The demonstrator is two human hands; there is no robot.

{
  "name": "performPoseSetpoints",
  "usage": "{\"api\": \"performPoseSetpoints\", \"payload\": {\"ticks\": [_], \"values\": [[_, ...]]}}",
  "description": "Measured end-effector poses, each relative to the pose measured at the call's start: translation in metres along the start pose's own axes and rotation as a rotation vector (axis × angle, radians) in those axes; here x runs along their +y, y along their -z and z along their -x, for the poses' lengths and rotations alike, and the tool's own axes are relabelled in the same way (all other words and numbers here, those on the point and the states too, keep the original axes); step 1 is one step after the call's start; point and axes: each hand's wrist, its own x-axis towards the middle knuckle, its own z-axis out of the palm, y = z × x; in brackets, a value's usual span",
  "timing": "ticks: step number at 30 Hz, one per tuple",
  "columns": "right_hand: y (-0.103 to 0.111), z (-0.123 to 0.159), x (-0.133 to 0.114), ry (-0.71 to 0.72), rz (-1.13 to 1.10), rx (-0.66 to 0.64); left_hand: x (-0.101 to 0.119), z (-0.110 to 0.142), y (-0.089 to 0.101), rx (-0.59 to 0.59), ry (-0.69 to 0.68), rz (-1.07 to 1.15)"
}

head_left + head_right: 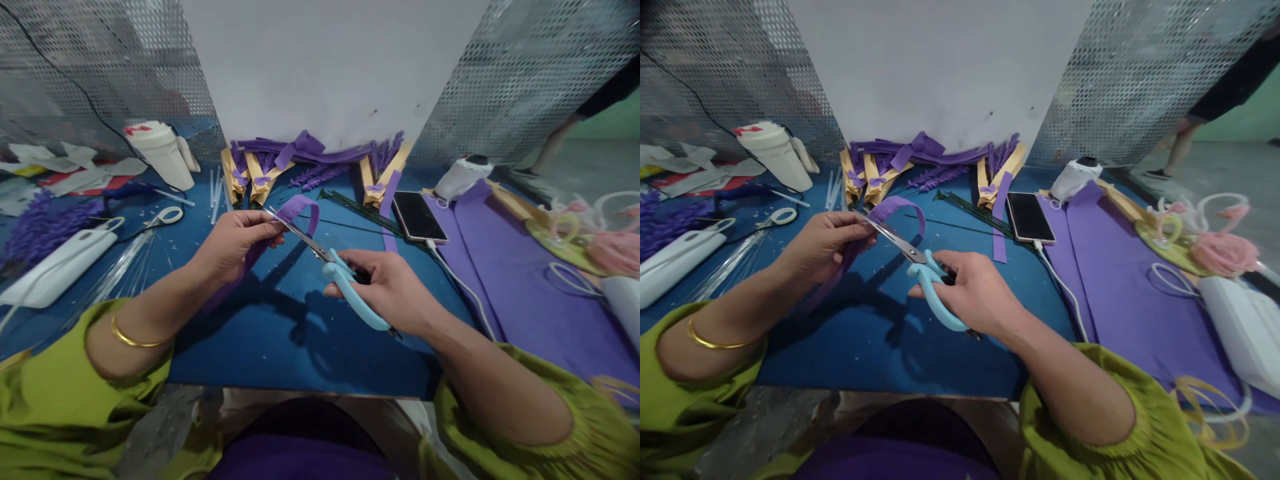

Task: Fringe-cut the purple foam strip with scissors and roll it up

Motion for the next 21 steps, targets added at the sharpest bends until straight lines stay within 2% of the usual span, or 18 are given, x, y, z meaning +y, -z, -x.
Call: {"api": "performPoseSetpoints", "payload": {"ticks": [21], "values": [[0.0013, -0.0014, 0.003, 0.021, -0.017, -0.046, 0.0027, 0.0011, -0.0005, -0.018, 0.02, -0.006]]}}
